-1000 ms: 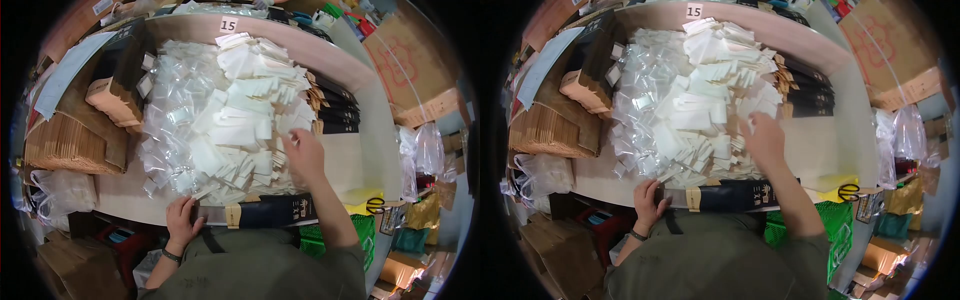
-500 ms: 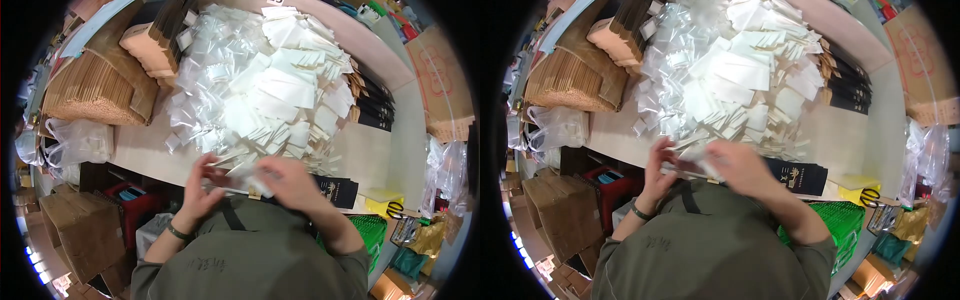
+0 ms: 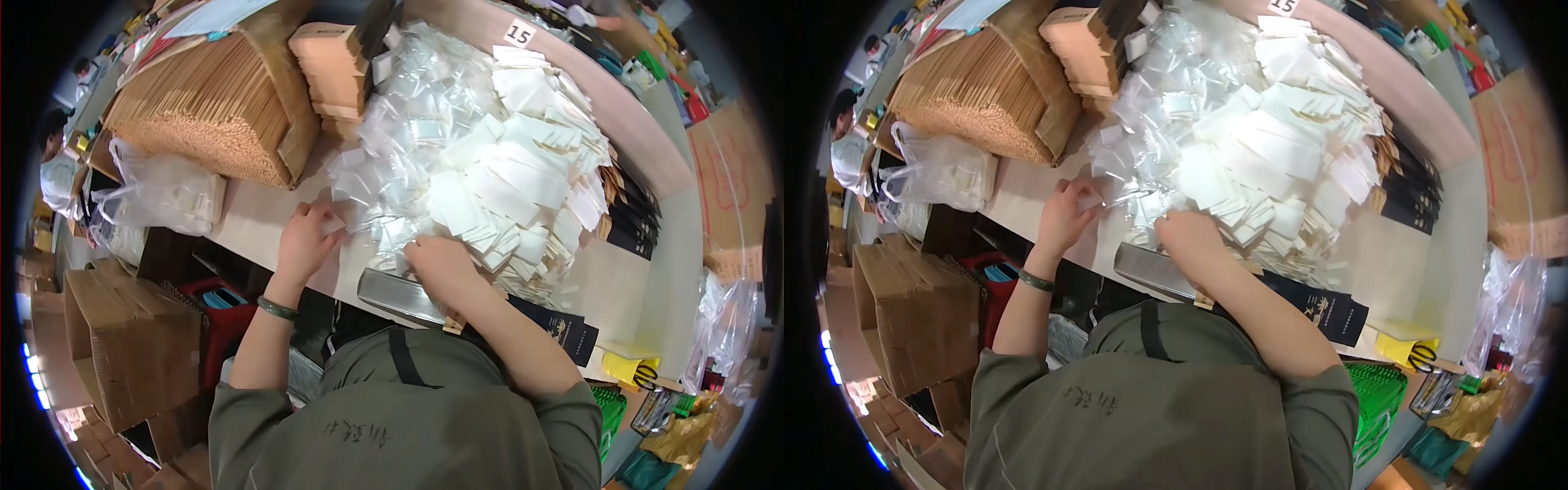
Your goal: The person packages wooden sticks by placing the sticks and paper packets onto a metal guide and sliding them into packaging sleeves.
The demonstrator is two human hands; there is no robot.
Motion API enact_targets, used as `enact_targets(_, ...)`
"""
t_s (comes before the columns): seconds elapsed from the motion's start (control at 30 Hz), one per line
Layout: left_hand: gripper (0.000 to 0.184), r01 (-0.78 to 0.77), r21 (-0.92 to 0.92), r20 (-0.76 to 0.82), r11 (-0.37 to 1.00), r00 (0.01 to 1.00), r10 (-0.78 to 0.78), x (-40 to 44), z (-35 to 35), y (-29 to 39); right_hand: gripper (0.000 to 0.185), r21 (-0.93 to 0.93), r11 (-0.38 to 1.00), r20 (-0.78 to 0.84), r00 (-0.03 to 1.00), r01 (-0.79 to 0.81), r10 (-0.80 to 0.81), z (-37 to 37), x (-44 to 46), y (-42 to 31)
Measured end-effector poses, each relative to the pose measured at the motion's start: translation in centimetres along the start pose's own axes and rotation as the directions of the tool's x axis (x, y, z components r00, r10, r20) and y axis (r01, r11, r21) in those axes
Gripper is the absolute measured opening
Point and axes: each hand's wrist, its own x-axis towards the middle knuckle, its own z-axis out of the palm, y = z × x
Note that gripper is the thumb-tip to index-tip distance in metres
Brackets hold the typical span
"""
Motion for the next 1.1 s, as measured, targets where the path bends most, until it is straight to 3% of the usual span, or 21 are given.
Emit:
enact_targets(0.1, 0.034, 0.077, -0.148, -0.041, 0.986, 0.996, -0.084, -1.4, -0.5, 1.0, 0.016, 0.059, 0.998, -0.198, 0.979, -0.035, 0.046, -1.6, -0.5, -0.8)
enact_targets(0.2, 0.027, 0.168, -0.416, 0.036, 0.894, 0.985, -0.169, -4.4, -1.1, 5.6, 0.012, 0.240, 0.958, -0.215, 0.954, -0.156, 0.210, -3.7, -1.0, -1.3)
enact_targets(0.3, 0.019, 0.239, -0.579, 0.218, 0.780, 0.967, -0.134, -7.2, 1.0, 9.8, 0.019, 0.589, 0.734, -0.083, 0.878, -0.339, 0.472, -6.1, -1.5, -1.4)
enact_targets(0.33, 0.017, 0.102, -0.540, 0.141, 0.835, 0.990, -0.029, -7.4, 2.1, 9.7, 0.022, 0.630, 0.673, -0.012, 0.861, -0.388, 0.508, -6.2, -1.7, -0.8)
enact_targets(0.4, 0.015, -0.182, -0.428, 0.003, 0.885, 0.979, 0.203, -7.4, 4.0, 9.7, 0.022, 0.718, 0.592, 0.033, 0.868, -0.365, 0.496, -6.9, -2.2, -1.2)
enact_targets(0.5, 0.009, -0.148, -0.444, 0.165, 0.884, 0.956, 0.242, -6.9, 3.2, 9.3, 0.024, 0.776, 0.555, 0.065, 0.914, -0.299, 0.401, -6.6, -3.0, -1.5)
enact_targets(0.53, 0.010, -0.045, -0.517, 0.220, 0.855, 0.958, 0.183, -6.7, 2.8, 9.6, 0.025, 0.786, 0.558, 0.065, 0.933, -0.267, 0.354, -6.3, -3.1, -1.6)
enact_targets(0.63, 0.012, -0.347, -0.312, 0.069, 0.885, 0.920, 0.385, -5.0, 2.1, 9.0, 0.027, 0.723, 0.595, 0.104, 0.906, -0.352, 0.410, -6.0, -2.4, -1.6)
enact_targets(0.67, 0.015, -0.403, -0.280, 0.159, 0.871, 0.876, 0.456, -4.7, 1.7, 9.1, 0.027, 0.732, 0.580, 0.104, 0.901, -0.356, 0.422, -6.0, -2.4, -1.7)
enact_targets(0.77, 0.022, -0.381, -0.258, 0.111, 0.888, 0.901, 0.419, -5.8, 2.6, 9.8, 0.027, 0.724, 0.599, 0.106, 0.914, -0.341, 0.392, -6.0, -2.4, -1.9)
enact_targets(0.87, 0.037, -0.047, -0.441, -0.042, 0.896, 0.999, 0.032, -7.7, 2.3, 8.6, 0.027, 0.612, 0.729, 0.168, 0.951, -0.308, 0.261, -5.6, -2.7, -2.7)
enact_targets(0.9, 0.046, 0.066, -0.607, -0.015, 0.792, 0.995, -0.094, -8.7, 2.4, 7.5, 0.026, 0.547, 0.777, 0.232, 0.948, -0.312, 0.218, -5.3, -2.7, -3.3)
enact_targets(0.97, 0.046, -0.007, -0.698, -0.002, 0.716, 1.000, 0.008, -9.3, 1.3, 7.3, 0.026, 0.262, 0.965, 0.116, 0.993, -0.018, -0.012, -0.8, -3.6, -3.5)
enact_targets(1.03, 0.046, -0.269, -0.387, 0.007, 0.882, 0.955, 0.295, -9.5, 2.1, 7.0, 0.024, 0.233, 0.972, 0.117, 0.993, -0.021, -0.006, -2.0, -3.2, -4.5)
enact_targets(1.1, 0.045, -0.232, -0.365, 0.037, 0.902, 0.964, 0.263, -9.9, 3.4, 7.0, 0.021, 0.206, 0.978, 0.044, 0.999, -0.031, 0.022, -3.0, -2.3, -4.7)
